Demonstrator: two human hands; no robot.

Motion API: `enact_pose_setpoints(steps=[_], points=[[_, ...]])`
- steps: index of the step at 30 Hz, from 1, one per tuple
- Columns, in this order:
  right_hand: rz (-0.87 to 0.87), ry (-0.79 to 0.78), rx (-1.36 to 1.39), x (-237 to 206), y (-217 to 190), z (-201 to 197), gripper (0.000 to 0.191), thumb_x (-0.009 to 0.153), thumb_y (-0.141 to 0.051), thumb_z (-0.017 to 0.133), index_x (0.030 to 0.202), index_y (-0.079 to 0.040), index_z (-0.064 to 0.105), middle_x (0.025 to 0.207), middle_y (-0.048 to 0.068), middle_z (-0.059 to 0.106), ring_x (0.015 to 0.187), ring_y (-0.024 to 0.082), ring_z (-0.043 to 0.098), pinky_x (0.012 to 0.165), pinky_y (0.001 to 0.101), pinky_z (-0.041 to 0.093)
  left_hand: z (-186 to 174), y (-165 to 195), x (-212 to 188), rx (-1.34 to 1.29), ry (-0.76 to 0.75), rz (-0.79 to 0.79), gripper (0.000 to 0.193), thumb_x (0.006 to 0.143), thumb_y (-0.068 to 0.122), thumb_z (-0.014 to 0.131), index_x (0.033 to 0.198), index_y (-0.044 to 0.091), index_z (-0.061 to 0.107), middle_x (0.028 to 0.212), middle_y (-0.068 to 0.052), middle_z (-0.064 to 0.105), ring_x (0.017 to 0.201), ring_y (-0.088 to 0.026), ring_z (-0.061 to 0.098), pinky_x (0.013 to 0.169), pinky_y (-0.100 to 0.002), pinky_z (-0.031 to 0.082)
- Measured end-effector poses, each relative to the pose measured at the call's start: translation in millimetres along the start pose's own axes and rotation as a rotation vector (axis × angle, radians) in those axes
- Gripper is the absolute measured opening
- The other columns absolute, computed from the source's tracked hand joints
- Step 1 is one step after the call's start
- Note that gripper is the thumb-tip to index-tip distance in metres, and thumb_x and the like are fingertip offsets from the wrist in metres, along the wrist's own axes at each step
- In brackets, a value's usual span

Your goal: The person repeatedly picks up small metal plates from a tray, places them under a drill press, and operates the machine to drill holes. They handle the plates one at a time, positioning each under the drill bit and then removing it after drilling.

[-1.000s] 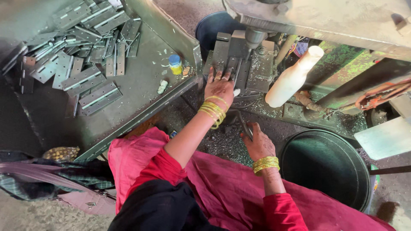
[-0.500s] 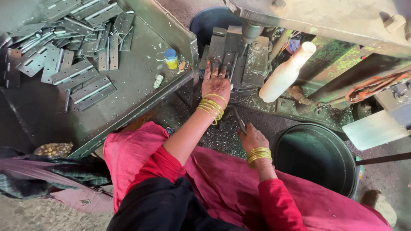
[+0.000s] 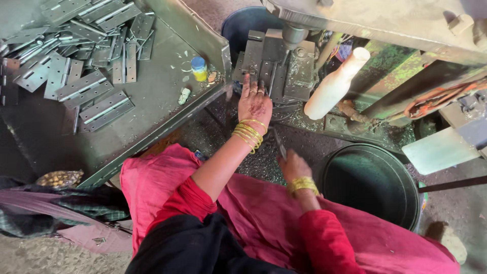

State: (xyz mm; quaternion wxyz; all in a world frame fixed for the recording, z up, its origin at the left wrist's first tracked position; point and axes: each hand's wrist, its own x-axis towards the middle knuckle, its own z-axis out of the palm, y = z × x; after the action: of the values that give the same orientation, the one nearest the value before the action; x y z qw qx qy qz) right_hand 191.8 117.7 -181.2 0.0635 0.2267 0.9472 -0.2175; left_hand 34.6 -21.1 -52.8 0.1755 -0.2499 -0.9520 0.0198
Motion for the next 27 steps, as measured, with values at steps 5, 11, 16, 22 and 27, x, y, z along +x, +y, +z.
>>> enact_pose_setpoints(steps=[5, 11, 16, 22, 27], points=[[-0.045, -0.025, 0.141, -7, 1, 29, 0.036, 0.093, -0.041, 0.063, 0.106, -0.008, 0.064, 0.101, 0.026, 0.073, 0.099, 0.046, 0.069, 0.083, 0.0559, 0.054, -6, -11, -2, -0.103, -0.002, -0.019, 0.039, 0.097, 0.019, 0.045, 0.118, 0.002, 0.074, 0.144, -0.012, 0.061, 0.144, -0.032, 0.043, 0.126, -0.052, 0.007], [-0.007, -0.036, 0.024, 13, 12, -16, 0.04, 0.095, -0.045, 0.064, 0.111, -0.008, 0.062, 0.105, 0.025, 0.072, 0.102, 0.046, 0.068, 0.086, 0.0572, 0.052, -11, -2, 44, 0.017, -0.165, -0.006, 0.044, 0.099, 0.02, 0.038, 0.122, -0.001, 0.069, 0.147, -0.017, 0.054, 0.149, -0.032, 0.032, 0.124, -0.056, -0.002], [-0.031, 0.008, 0.118, -7, 4, 14, 0.04, 0.094, -0.044, 0.06, 0.112, -0.009, 0.062, 0.105, 0.025, 0.072, 0.102, 0.047, 0.068, 0.084, 0.0573, 0.053, 11, 8, 45, 0.015, -0.208, 0.001, 0.041, 0.098, 0.015, 0.041, 0.119, 0.0, 0.073, 0.151, -0.023, 0.052, 0.152, -0.037, 0.031, 0.126, -0.057, 0.0], [0.007, -0.064, 0.019, 9, 10, 4, 0.041, 0.096, -0.048, 0.06, 0.108, -0.009, 0.065, 0.105, 0.025, 0.073, 0.102, 0.046, 0.069, 0.089, 0.0564, 0.053, 22, -1, 53, 0.043, 0.128, -0.212, 0.055, 0.086, 0.009, 0.037, 0.129, 0.004, 0.07, 0.151, -0.015, 0.055, 0.147, -0.034, 0.033, 0.125, -0.05, 0.003], [-0.071, -0.033, 0.032, 13, 13, 5, 0.047, 0.097, -0.051, 0.06, 0.105, -0.005, 0.067, 0.104, 0.028, 0.074, 0.102, 0.044, 0.073, 0.088, 0.0525, 0.059, -2, 6, 72, -0.059, -0.262, -0.125, 0.046, 0.104, 0.015, 0.032, 0.138, 0.002, 0.06, 0.164, -0.011, 0.037, 0.158, -0.031, 0.018, 0.125, -0.054, -0.003]])
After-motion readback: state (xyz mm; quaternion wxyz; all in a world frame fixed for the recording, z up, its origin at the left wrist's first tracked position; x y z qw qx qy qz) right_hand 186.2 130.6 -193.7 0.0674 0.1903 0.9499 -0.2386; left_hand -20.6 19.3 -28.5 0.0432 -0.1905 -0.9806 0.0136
